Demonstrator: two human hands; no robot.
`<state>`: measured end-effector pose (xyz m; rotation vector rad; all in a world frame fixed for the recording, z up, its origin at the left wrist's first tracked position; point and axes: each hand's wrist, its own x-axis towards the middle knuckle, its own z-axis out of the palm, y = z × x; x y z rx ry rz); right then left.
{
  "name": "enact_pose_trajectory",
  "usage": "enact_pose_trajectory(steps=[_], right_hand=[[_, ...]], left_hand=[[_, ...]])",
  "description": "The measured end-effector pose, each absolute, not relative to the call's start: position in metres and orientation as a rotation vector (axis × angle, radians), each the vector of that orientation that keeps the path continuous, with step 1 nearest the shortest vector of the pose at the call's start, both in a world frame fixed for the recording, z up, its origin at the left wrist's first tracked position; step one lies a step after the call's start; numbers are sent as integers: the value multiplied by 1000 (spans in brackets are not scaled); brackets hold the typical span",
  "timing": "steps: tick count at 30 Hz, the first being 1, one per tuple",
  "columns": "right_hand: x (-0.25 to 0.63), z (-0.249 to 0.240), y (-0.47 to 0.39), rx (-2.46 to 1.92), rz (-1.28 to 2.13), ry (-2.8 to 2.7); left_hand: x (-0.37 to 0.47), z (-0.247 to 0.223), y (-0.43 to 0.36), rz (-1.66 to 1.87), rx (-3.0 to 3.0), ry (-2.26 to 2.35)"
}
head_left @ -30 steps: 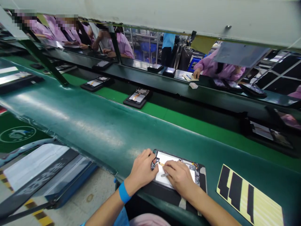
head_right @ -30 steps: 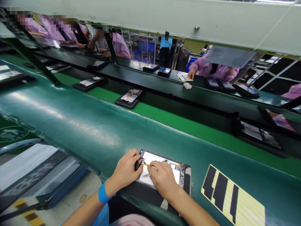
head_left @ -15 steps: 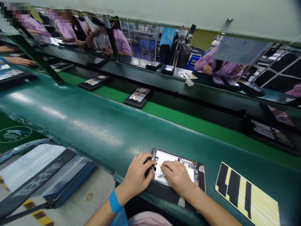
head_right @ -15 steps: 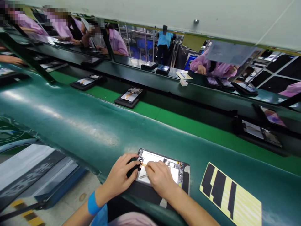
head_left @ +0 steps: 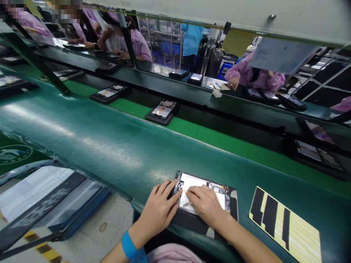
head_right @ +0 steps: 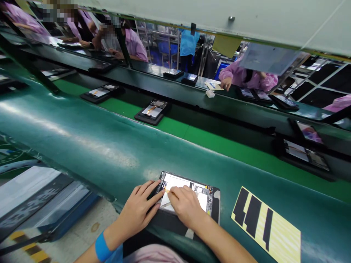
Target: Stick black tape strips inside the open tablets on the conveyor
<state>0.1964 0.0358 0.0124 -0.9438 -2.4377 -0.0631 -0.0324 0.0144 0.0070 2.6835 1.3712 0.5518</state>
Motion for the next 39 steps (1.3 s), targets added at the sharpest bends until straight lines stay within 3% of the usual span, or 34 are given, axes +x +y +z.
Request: enact_pose_trajectory(steps=[39], right_hand=[[197, 20, 37, -899, -110, -2432]], left_hand=[[-26, 10, 10, 652, 2766, 1457]])
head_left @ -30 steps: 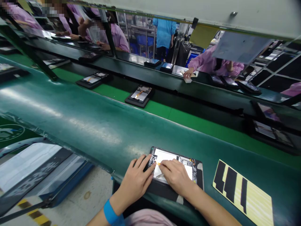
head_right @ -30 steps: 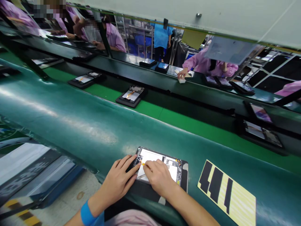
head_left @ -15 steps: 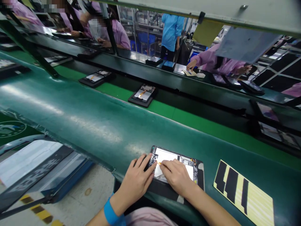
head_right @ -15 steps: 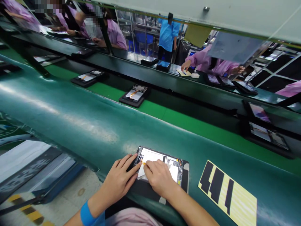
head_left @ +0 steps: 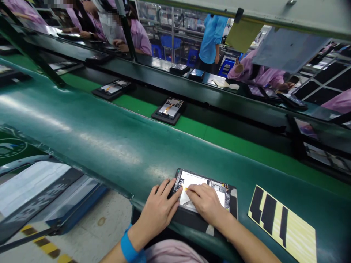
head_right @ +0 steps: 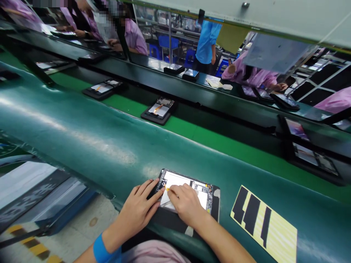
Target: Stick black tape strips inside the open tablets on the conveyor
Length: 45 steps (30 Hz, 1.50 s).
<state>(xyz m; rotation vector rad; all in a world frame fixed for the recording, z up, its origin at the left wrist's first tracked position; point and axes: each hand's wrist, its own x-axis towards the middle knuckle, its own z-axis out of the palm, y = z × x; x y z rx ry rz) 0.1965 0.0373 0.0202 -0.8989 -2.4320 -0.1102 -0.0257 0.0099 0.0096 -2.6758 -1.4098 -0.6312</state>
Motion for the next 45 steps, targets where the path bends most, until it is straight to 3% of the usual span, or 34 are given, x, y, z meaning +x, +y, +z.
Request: enact_pose_trajectory(steps=[45], right_hand=[[200, 25, 41, -871, 10, -2471]], left_hand=[[-13, 3, -4, -699, -2688, -1560]])
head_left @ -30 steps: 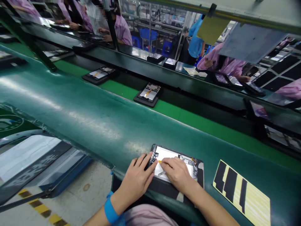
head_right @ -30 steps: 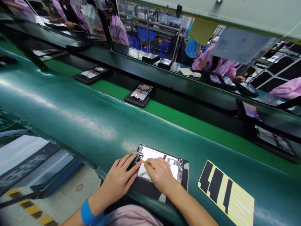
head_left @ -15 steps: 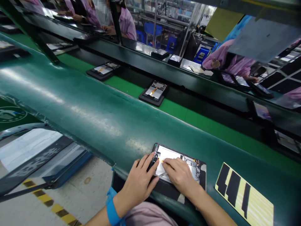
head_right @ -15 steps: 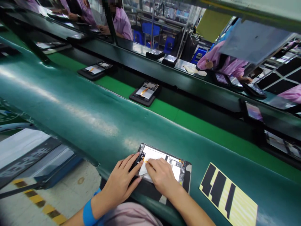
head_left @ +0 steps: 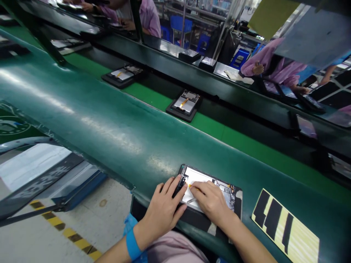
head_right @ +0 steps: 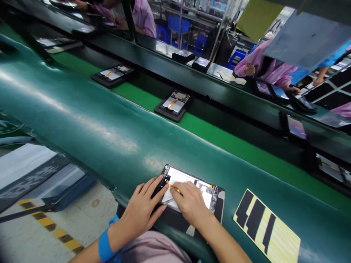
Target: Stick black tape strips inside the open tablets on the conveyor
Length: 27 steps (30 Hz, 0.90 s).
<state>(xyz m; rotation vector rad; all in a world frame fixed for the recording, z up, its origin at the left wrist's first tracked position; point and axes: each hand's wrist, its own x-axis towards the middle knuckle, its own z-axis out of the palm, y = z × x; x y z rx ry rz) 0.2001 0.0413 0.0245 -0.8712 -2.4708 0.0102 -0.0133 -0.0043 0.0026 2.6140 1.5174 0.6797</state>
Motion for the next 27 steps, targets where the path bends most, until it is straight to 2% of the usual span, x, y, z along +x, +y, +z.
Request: enact_pose_trajectory(steps=[9, 16, 27], right_hand=[[202, 24, 35, -974, 10, -2487], [214, 10, 40, -884, -60, -2522], [210, 20, 36, -1037, -9, -2635]], left_hand=[[-14, 10, -10, 495, 2602, 1554], [-13, 11, -13, 356, 2611, 1602], [-18, -3, -8, 673, 2548, 1517]])
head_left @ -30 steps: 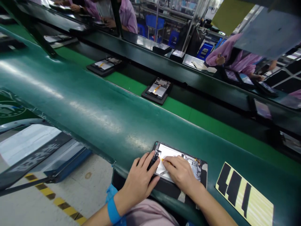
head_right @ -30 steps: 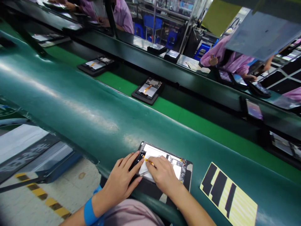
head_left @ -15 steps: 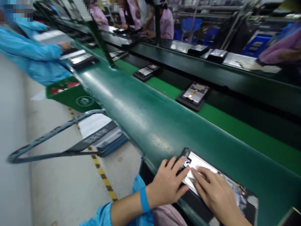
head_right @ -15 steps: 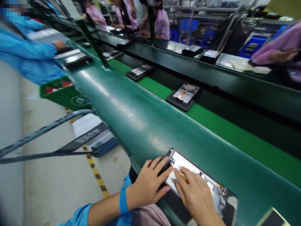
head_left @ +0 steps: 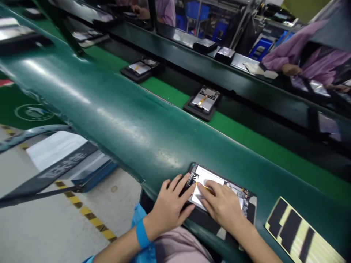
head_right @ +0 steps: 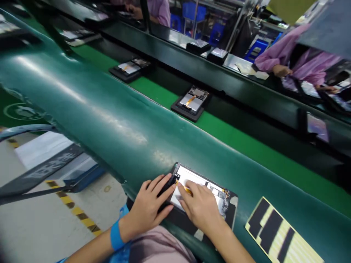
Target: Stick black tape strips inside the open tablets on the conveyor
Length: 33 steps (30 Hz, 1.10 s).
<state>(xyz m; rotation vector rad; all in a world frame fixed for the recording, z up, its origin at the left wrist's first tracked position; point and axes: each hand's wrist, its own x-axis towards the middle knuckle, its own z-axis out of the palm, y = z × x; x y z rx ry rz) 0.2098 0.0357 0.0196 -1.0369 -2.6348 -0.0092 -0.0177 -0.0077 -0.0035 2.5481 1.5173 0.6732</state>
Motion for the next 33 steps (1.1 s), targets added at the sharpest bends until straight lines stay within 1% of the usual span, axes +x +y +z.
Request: enact_pose_trajectory(steps=[5, 20, 33], right_hand=[[209, 24, 34, -1046, -8, -2663], [206, 32, 36, -982, -32, -2689], [203, 39, 38, -1004, 7, -2779]], left_hand=[[-20, -7, -8, 764, 2530, 1484], [-18, -5, -6, 683, 2519, 1508], [-17, -6, -6, 759, 2478, 1493]])
